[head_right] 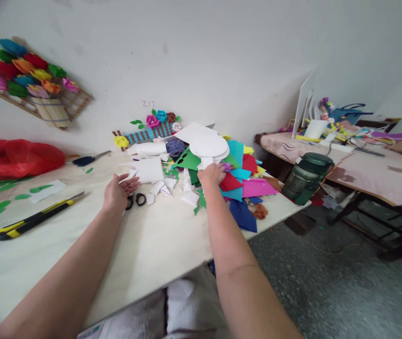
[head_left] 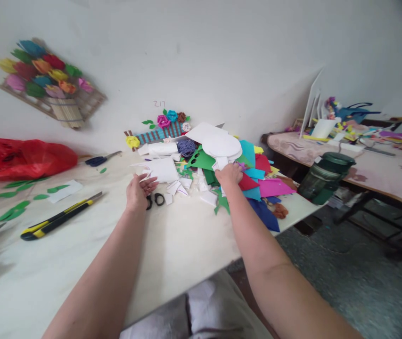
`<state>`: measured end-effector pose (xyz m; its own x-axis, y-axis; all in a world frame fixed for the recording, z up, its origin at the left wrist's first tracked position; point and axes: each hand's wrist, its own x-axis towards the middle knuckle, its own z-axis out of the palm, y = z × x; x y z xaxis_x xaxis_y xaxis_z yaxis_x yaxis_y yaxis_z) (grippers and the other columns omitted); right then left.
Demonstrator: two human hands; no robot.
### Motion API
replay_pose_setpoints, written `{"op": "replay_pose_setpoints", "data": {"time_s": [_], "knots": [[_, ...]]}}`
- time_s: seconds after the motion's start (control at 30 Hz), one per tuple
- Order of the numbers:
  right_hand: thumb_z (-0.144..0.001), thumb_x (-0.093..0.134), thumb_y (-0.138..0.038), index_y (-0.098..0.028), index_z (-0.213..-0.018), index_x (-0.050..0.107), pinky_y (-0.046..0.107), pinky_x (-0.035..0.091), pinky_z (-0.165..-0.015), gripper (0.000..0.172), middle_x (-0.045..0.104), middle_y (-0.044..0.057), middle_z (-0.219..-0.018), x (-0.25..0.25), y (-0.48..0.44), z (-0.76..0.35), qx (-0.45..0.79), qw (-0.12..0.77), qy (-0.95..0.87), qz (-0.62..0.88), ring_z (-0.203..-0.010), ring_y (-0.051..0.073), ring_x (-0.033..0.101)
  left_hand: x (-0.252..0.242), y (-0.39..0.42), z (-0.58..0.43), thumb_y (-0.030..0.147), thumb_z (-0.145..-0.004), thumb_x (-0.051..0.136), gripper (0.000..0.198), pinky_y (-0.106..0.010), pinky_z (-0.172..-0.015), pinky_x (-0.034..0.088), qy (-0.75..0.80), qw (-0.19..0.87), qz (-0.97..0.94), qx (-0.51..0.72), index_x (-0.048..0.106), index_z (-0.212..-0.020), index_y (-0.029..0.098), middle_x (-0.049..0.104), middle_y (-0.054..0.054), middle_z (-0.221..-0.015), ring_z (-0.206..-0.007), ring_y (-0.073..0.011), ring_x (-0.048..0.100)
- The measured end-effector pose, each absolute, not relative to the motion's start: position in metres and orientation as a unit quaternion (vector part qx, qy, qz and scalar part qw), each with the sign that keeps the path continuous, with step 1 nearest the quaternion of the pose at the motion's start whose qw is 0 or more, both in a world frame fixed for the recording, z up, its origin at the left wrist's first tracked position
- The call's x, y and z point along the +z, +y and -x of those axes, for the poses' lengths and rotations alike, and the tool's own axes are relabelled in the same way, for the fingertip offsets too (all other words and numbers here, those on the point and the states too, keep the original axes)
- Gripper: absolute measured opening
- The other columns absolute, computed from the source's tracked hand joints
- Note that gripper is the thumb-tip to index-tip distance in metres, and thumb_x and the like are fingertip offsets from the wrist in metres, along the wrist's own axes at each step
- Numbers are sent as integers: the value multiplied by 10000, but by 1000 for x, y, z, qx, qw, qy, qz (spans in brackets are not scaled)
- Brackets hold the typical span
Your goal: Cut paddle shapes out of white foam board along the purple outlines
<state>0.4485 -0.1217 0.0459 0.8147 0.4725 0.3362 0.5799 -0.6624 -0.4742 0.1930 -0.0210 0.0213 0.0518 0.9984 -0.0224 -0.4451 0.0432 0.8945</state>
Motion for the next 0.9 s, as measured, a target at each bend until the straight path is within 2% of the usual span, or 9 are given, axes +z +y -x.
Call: {"op": "replay_pose_setpoints", "data": {"time_s": [0.17,0.33,0.47,0.57,0.67,0.73,0.83,0.9], "knots": [[-728,635,-282,-35,-1186,527,471,411,-940,531,457,270,-1278,46,-124,-446,-87,279,-276,916,-1223,359,425,24,-24,-192,399,-949,349,318,-226,-541,486,372,620,-371,582,535,-886,149,683,-78,-646,-550,-154,663],[-719,630,-216,-22,-1178,527,458,407,-929,509,502,268,-1229,43,-122,-453,-79,276,-273,918,-1175,350,469,24,-24,-192,404,-948,351,324,-225,-547,481,370,619,-374,583,539,-879,149,681,-75,-643,-560,-153,664],[-738,574,-200,-64,-1180,523,436,411,-913,465,529,223,-1203,51,-123,-451,-115,305,-288,901,-1159,330,465,23,-24,-193,435,-919,416,325,-233,-554,479,366,611,-385,587,553,-885,142,688,-89,-670,-571,-160,665],[-757,541,-222,-93,-1255,471,424,406,-918,519,529,194,-1211,63,-120,-438,-154,334,-359,858,-1150,318,453,25,-27,-197,426,-873,508,295,-237,-567,485,346,606,-408,589,567,-866,136,694,-94,-698,-589,-161,666],[-781,535,-271,-110,-1334,404,408,406,-929,591,496,183,-1271,73,-109,-414,-164,350,-473,792,-1186,311,421,28,-33,-204,398,-822,597,281,-247,-591,501,310,609,-446,578,596,-879,124,712,-115,-799,-652,-168,675],[-793,537,-292,-105,-1366,374,400,398,-958,625,484,179,-1292,74,-99,-393,-160,354,-554,736,-1207,301,412,30,-36,-209,414,-811,622,318,-275,-659,527,279,615,-464,573,617,-916,114,711,-145,-938,-762,-185,687],[-799,548,-318,-113,-1354,408,383,392,-988,607,497,166,-1290,65,-85,-362,-135,351,-649,661,-1208,281,432,30,-35,-212,483,-852,558,388,-297,-752,531,243,642,-438,580,618,-969,118,678,-165,-1095,-906,-194,675],[-799,554,-330,-132,-1341,432,379,396,-993,590,503,156,-1296,55,-77,-345,-118,342,-691,626,-1212,274,438,27,-30,-210,498,-872,524,388,-277,-778,520,222,640,-414,608,620,-975,137,675,-142,-1117,-941,-177,665]]}}
